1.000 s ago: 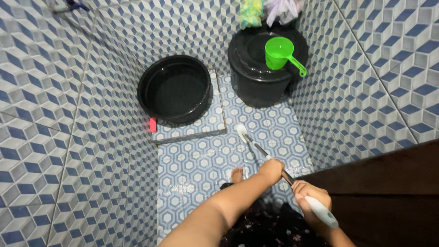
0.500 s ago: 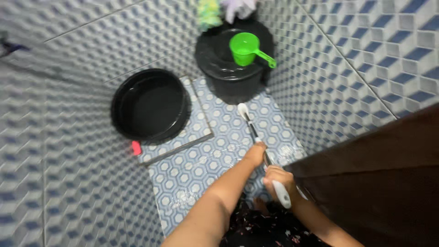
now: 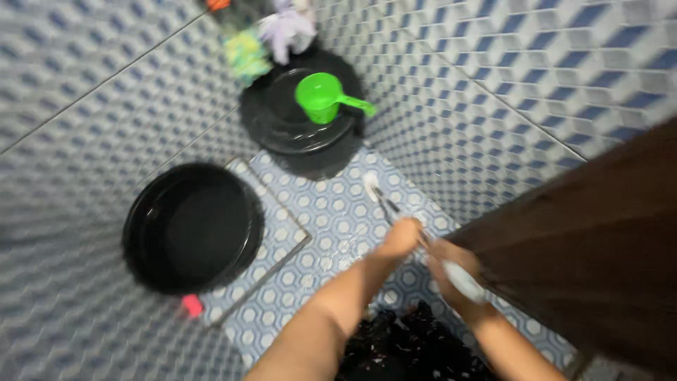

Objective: The person scrubs the tiled floor and walls of a bathroom using a long-handled brush and water.

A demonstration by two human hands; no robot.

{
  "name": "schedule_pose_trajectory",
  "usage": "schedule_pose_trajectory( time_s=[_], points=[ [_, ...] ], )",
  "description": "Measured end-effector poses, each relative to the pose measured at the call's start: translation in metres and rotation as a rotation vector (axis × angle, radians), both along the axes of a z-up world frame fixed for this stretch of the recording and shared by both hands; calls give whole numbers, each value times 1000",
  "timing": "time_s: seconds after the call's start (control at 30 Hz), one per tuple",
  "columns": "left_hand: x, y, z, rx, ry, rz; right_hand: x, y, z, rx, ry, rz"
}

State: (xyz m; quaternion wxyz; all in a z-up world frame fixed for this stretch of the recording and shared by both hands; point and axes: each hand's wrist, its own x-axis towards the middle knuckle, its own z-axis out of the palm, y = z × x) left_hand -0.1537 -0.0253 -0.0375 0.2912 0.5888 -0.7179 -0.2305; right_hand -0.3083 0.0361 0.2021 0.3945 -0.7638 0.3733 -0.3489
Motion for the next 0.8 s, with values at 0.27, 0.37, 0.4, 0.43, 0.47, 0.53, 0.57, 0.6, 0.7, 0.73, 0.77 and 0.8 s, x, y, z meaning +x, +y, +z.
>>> schedule_pose_trajectory(
  time_s=[0.27, 0.37, 0.4, 0.43, 0.47, 0.53, 0.57, 0.6, 0.7, 0.73, 0.77, 0.8],
  points=[
    [42, -40, 43, -45, 346, 259, 14, -118, -24, -379, 1156, -58],
    [34, -32, 39, -73, 377, 238, -13, -155, -42, -479, 1638, -245],
    [32, -29, 39, -103, 391, 220, -21, -162, -44, -438, 1778, -301],
    [31, -25, 40, -69, 401, 190, -28, -167, -46, -357, 1854, -242],
    [32, -19, 42, -35, 410, 160, -34, -171, -47, -274, 1925, -181],
    [39, -15, 52, -19, 410, 78, -40, -182, -49, -207, 1990, -127],
    [43, -6, 56, -25, 404, 31, -40, -182, -52, -220, 1992, -122],
    [45, -4, 60, -30, 397, -16, -40, -184, -53, -234, 1994, -116],
    [52, 16, 62, 87, 269, -41, -35, -170, -59, -235, 1987, -156],
    [53, 23, 60, 97, 321, -90, -35, -163, -61, -242, 1979, -161],
    [55, 30, 57, 110, 374, -135, -35, -154, -61, -248, 1970, -161],
    [57, 37, 55, 123, 427, -180, -32, -144, -62, -254, 1961, -160]
  ],
)
